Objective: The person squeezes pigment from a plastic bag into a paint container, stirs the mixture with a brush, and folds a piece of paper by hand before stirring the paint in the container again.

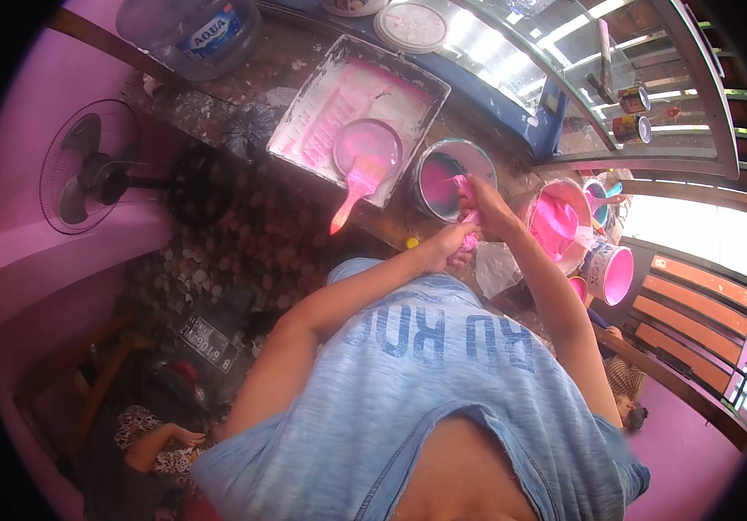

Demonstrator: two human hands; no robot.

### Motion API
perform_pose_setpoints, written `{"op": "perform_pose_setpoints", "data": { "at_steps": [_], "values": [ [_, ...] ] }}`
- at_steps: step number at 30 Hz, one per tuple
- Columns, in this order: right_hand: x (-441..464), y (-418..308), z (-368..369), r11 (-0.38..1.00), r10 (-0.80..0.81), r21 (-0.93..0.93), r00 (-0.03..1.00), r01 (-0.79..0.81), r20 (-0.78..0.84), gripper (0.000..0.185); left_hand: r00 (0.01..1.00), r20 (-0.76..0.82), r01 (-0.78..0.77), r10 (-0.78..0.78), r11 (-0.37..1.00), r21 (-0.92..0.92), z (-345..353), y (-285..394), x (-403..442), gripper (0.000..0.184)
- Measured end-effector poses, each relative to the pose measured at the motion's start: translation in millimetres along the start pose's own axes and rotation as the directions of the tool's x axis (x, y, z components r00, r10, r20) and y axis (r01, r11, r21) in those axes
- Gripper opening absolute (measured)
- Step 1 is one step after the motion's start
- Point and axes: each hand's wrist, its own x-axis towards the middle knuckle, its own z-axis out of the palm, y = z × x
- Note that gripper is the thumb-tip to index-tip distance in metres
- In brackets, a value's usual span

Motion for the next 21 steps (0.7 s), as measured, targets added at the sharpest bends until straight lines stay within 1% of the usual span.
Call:
{"op": "perform_pose_setpoints", "data": {
  "at_steps": [3,6,9,12,15,18,21],
  "values": [
    [13.6,7.3,-13.1,0.989,-0.083,-0.115,0.994,0.091,0.076,0.029,1.000,0.027,0.003,-0.002,1.000,-0.011,-2.4,-0.3,3.4,0.021],
    [2.5,7.9,-5.5,0.957,-0.171,-0.227,0.984,0.179,0.057,0.024,0.998,0.062,0.007,-0.004,0.999,-0.037,-10.7,-3.6,11.4,0.021],
    [1.5,7.9,-4.5,0.934,-0.204,-0.286,0.977,0.214,0.064,0.025,0.998,0.064,0.005,-0.002,0.999,-0.040,-11.7,-3.9,12.8,0.022],
    [5.5,7.4,-5.1,0.895,-0.213,-0.395,0.977,0.206,0.027,0.025,0.998,0.069,0.011,-0.008,0.999,-0.050,-12.4,-3.1,12.9,0.022],
    [-6.7,0.9,3.5,0.922,-0.242,-0.312,0.970,0.228,-0.007,0.025,0.998,0.069,0.013,-0.009,0.999,-0.053,-12.3,-2.4,12.6,0.021],
    [-1.5,0.6,-1.6,0.891,-0.231,-0.386,0.970,0.240,0.068,0.026,0.998,0.055,0.006,-0.003,0.999,-0.054,-12.2,-2.3,11.7,0.021],
    [6.7,5.1,-6.6,0.866,-0.240,-0.435,0.968,0.246,0.069,0.027,0.998,0.061,0.002,0.001,0.999,-0.053,-12.0,-2.1,11.8,0.022]
  ]
}}
